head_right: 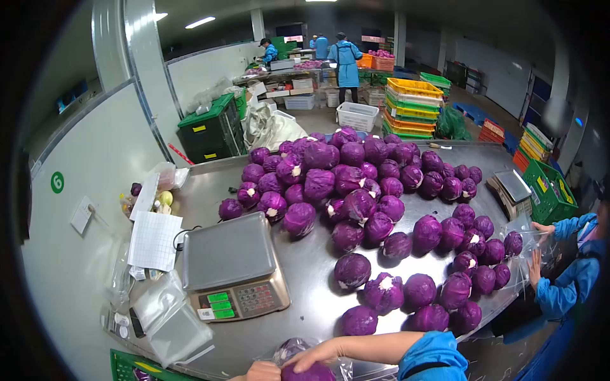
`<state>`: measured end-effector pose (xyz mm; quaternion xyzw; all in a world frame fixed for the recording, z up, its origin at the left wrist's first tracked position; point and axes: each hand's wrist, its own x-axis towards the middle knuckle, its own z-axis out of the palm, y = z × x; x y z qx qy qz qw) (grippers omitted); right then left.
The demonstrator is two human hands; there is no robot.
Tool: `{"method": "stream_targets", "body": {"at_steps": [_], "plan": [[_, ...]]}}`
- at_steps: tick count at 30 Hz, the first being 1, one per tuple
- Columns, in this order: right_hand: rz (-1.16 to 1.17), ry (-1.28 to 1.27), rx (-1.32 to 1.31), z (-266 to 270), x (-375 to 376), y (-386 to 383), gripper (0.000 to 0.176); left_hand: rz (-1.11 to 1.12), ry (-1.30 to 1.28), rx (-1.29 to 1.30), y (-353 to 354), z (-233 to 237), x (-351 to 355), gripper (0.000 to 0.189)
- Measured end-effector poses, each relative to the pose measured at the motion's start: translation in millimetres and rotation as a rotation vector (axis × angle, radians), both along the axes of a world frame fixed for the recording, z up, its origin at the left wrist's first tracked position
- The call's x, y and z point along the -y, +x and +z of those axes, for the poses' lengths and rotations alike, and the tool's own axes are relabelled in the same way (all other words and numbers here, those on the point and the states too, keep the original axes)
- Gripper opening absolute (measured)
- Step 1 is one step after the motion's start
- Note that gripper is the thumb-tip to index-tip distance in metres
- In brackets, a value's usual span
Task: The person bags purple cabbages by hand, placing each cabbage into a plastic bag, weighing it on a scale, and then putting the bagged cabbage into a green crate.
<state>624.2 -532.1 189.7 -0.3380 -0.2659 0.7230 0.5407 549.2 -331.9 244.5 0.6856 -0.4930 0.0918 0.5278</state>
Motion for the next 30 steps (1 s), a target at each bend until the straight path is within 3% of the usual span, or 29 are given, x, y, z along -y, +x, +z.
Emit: {"method": "stream_targets", "body": {"at_steps": [3,5,6,7,8,9,10,11,13,15,16,17,19,21,23,24,25,27,28,29,30], "plan": [[-0.030,-0.206,0.246,8,-8,-5,0.076,0.072,-0.011,-0.041,-14,1,-31,0.010],[-0.150,-0.293,0.980,36,6,-3,0.073,0.147,0.228,-0.086,-9,-5,-67,0.012],[0.047,-0.290,1.293,37,6,-9,0.068,0.241,0.203,-0.204,-4,-8,-73,0.013],[0.257,-0.275,1.587,32,7,-16,0.065,0.333,0.311,-0.111,12,-19,-80,0.014],[0.248,-0.318,1.721,8,7,-10,0.047,0.384,0.290,-0.004,32,-20,-80,0.013],[0.328,-0.458,1.710,55,-6,0,0.029,0.447,0.336,-0.039,45,-7,-80,0.011],[0.146,-0.557,1.757,107,-12,-3,0.022,0.543,0.181,0.045,57,-5,-76,0.013],[0.182,-0.665,1.848,97,-17,15,0.021,0.551,0.143,0.016,57,11,-75,0.015],[-0.141,-0.694,1.897,116,-20,-7,0.029,0.563,0.079,0.014,42,29,-82,0.015],[-0.172,-0.741,1.806,130,-27,-47,0.042,0.527,0.171,0.102,13,26,-85,0.014],[-0.112,-0.738,1.761,106,-25,-60,0.051,0.522,0.178,0.085,2,12,-87,0.014],[-0.036,-0.804,1.612,82,-26,-74,0.049,0.459,0.249,0.115,-11,-16,-88,0.015],[-0.052,-0.749,1.793,-11,-15,-110,0.047,0.389,0.315,0.133,-41,-71,-88,0.017],[-0.020,-0.804,1.809,-50,-16,-156,0.045,0.267,0.499,0.016,-82,-117,-89,0.015],[-0.146,-0.708,1.861,-55,-19,-200,0.042,0.110,0.463,-0.208,-123,-132,-88,0.016],[-0.275,-0.632,1.827,-58,-18,-217,0.036,0.105,0.517,-0.577,-142,-124,-88,0.022],[-0.407,-0.560,1.788,-60,-17,-231,0.031,0.258,0.329,-0.817,-161,-133,-87,0.033],[-0.367,-0.599,1.747,-50,-14,-254,0.024,0.763,-0.059,-1.054,-176,-164,-77,0.047],[-0.327,-0.629,1.720,-44,-14,-264,0.019,0.810,-0.040,-0.814,-179,-199,-70,0.062],[-0.373,-0.630,1.741,-44,-16,-271,0.018,0.748,0.005,-1.055,-183,-196,-61,0.066],[-0.190,-0.760,1.661,-28,-24,-276,0.018,0.566,-0.115,-1.387,-180,-187,-58,0.068]]}}
